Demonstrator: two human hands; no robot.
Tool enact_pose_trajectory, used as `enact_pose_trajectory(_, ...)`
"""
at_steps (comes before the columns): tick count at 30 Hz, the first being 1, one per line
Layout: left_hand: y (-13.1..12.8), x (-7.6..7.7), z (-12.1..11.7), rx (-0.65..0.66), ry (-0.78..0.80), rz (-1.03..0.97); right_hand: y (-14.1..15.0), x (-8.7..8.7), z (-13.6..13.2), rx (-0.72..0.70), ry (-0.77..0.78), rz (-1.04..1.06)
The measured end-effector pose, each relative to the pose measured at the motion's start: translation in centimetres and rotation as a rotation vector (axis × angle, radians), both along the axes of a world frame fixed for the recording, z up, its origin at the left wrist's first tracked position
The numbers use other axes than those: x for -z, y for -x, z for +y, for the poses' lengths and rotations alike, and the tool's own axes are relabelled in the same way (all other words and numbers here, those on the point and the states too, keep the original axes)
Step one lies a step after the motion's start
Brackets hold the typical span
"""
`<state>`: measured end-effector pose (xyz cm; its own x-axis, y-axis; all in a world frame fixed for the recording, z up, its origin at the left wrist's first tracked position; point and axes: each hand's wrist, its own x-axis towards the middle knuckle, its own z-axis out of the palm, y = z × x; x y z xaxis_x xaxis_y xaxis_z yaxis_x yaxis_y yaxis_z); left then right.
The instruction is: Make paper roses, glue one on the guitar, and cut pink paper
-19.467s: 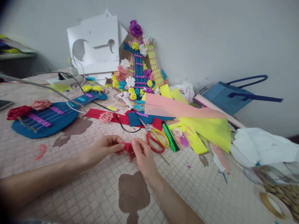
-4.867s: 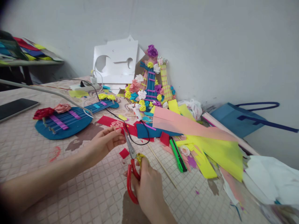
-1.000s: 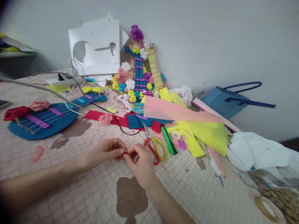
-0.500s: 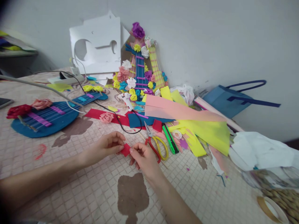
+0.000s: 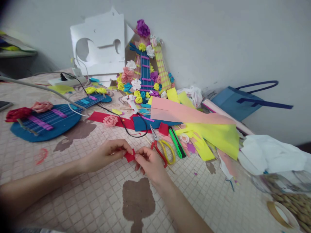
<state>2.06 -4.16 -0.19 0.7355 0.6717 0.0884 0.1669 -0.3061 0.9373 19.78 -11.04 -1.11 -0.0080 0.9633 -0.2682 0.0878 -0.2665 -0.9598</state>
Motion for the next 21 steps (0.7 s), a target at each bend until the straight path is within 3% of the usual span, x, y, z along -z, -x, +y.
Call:
enact_pose_trajectory(6,0.1,0.6,0.1,-0.017,-0.051,0.019,0.1,0.1,0.0,0.011,0.021,0.093)
enact_pose_trajectory(16,-0.3,0.8,0.3,0.031,0.231,-0.110,0.2,0.1,-0.1,-0.005,0.019,0.155)
enact_pose_trajectory(21,-0.3,1.1,0.1,0.057,0.295,-0.117,0.4,0.1,0.1,0.027,0.017,0.128)
